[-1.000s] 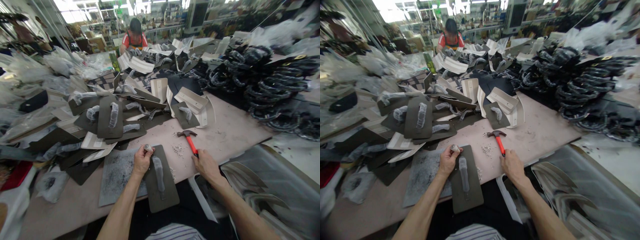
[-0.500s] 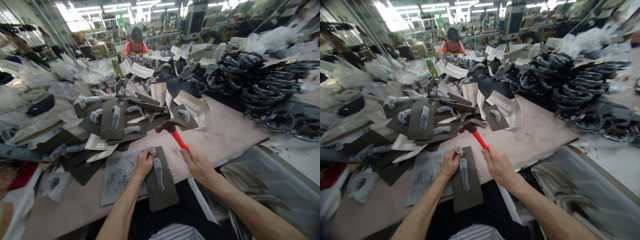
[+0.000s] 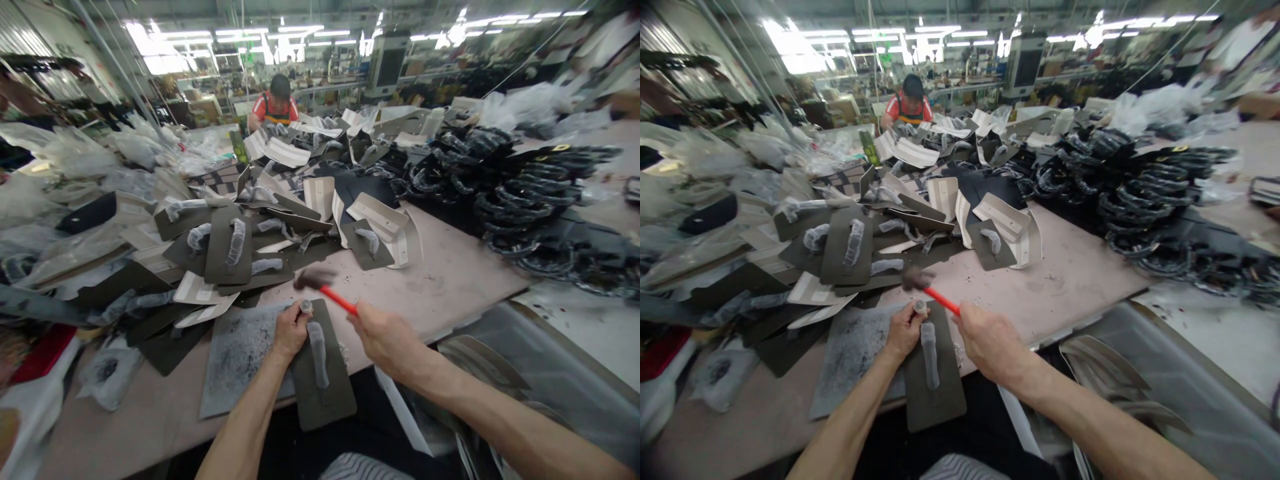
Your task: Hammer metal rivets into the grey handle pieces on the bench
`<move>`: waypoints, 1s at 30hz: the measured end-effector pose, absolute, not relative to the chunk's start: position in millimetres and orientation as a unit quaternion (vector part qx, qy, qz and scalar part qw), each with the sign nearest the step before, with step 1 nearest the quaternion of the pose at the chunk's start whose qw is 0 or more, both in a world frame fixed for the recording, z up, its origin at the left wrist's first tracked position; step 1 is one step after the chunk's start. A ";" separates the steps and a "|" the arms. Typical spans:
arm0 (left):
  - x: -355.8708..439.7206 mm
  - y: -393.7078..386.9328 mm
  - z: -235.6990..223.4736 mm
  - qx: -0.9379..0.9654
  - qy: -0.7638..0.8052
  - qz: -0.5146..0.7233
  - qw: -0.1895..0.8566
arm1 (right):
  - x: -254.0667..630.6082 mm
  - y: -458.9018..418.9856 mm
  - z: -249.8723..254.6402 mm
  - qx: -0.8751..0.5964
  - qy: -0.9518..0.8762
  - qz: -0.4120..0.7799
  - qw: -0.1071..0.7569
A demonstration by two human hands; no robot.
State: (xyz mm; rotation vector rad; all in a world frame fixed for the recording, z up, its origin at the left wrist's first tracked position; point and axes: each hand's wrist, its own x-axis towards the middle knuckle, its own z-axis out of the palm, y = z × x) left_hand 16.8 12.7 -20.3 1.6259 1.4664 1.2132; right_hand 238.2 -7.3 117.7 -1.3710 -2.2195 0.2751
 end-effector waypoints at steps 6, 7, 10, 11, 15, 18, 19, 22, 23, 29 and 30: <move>16.7 12.8 -18.7 0.606 0.558 0.465 0.325 | 253.2 2.6 85.9 -0.549 -0.823 0.143 0.022; 16.6 12.8 -18.4 0.606 0.555 0.468 0.326 | 256.8 5.7 79.7 -0.563 -0.809 0.164 0.021; 16.4 12.9 -18.6 0.608 0.541 0.473 0.337 | 267.4 15.1 48.8 -0.611 -0.763 0.209 0.017; 16.3 13.1 -19.1 0.607 0.539 0.475 0.341 | 269.8 17.7 37.1 -0.629 -0.749 0.208 0.012; 14.9 13.6 -20.2 0.602 0.539 0.482 0.339 | 262.5 18.7 15.0 -0.653 -0.745 0.133 0.037; 14.1 12.6 -19.2 0.604 0.541 0.481 0.332 | 237.4 7.7 33.1 -0.498 -0.855 0.083 0.121; 14.3 12.1 -19.0 0.601 0.542 0.482 0.336 | 227.2 3.3 42.0 -0.418 -0.896 0.085 0.127; 16.5 13.3 -22.2 0.572 0.547 0.490 0.366 | 199.3 -6.6 63.0 -0.252 -0.960 0.102 0.070; 17.2 15.5 -24.3 0.549 0.553 0.499 0.379 | 192.4 -8.3 66.4 -0.239 -0.965 0.093 0.049; -0.2 40.2 10.2 0.329 0.565 0.648 0.392 | 176.9 -9.0 73.9 -0.303 -0.952 -0.025 0.028; -7.5 41.5 31.4 0.349 0.553 0.659 0.373 | 176.9 -8.6 77.8 -0.324 -0.945 -0.038 0.034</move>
